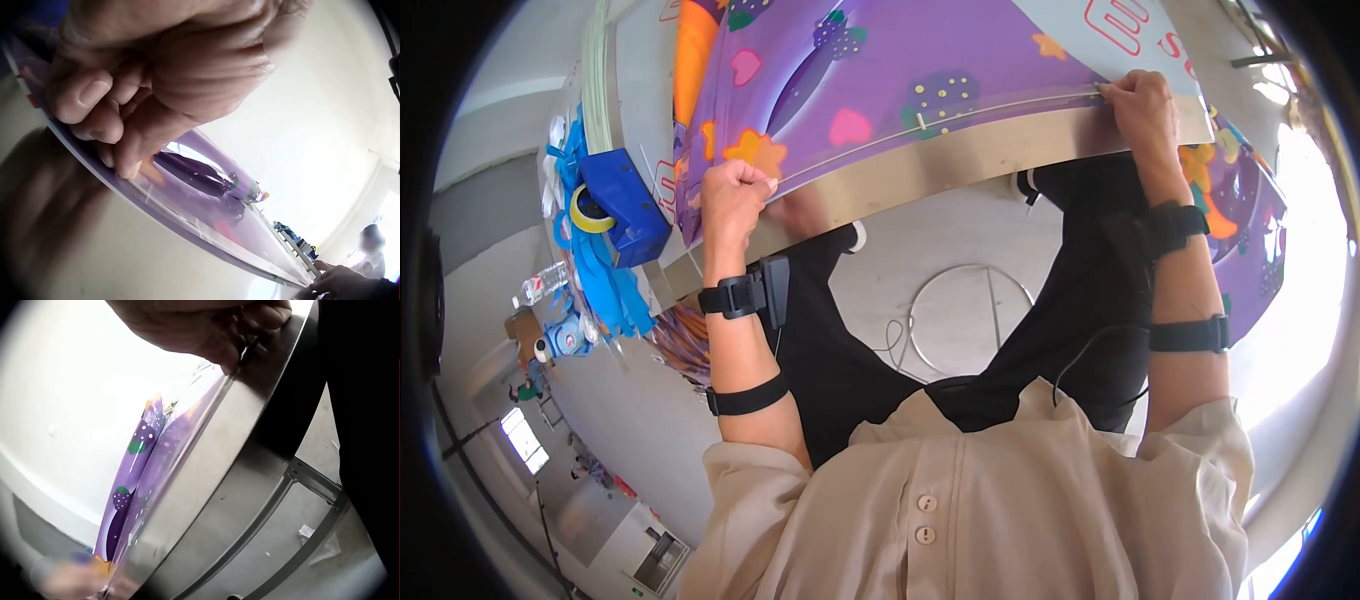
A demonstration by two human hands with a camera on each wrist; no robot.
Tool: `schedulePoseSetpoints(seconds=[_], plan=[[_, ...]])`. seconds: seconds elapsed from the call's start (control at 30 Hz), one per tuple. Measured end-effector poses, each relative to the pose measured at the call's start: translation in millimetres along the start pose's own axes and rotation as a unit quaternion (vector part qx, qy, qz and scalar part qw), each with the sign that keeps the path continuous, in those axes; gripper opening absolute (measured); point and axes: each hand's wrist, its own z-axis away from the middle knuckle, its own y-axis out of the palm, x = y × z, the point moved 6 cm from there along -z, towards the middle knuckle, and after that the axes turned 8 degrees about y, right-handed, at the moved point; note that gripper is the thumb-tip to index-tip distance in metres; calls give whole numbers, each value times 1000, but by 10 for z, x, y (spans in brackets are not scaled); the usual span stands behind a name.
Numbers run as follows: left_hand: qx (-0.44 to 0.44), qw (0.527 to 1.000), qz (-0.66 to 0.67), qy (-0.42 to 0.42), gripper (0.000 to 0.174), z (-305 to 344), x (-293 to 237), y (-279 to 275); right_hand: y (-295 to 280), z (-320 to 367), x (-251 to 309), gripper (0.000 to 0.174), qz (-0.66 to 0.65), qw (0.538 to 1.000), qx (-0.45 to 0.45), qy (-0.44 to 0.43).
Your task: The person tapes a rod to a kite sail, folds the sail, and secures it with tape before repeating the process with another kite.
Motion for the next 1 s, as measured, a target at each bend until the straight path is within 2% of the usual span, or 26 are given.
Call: schedulePoseSetpoints(seconds=[0.07,0.2,0.27,0.5,0.57,0.67,0.8,0.87,0.9,0.97,1.0], plan=[[-3,999,33,3,9,-4,10,6,-1,-2,9,23,0,1000,-6,-7],[1,1000,14,-19,10,-5,-37,-19,-31,28,53,23,5,1000,-15,-11],[11,998,30,-61,11,-16,-11,-15,-41,40,74,23,10,1000,-3,5],[35,992,43,-115,14,-55,-22,-52,-4,-23,55,23,-3,999,43,32],[70,986,57,-138,17,-85,13,-32,-22,-41,69,22,2,1000,27,4],[110,979,64,-161,21,-106,-1,-42,-14,-108,39,23,21,999,31,11],[117,974,39,-192,22,-41,65,-121,-81,-139,42,23,12,998,56,21],[66,966,176,-177,17,23,163,-99,-42,-152,23,21,-3,997,76,1],[63,967,178,-173,17,72,194,-88,-24,-122,-2,21,-5,997,72,-1],[1,976,144,-163,13,219,177,-132,-186,44,78,18,-73,993,-65,-70],[-74,992,93,-44,9,295,69,-159,-227,198,131,15,-70,986,-122,-89]])
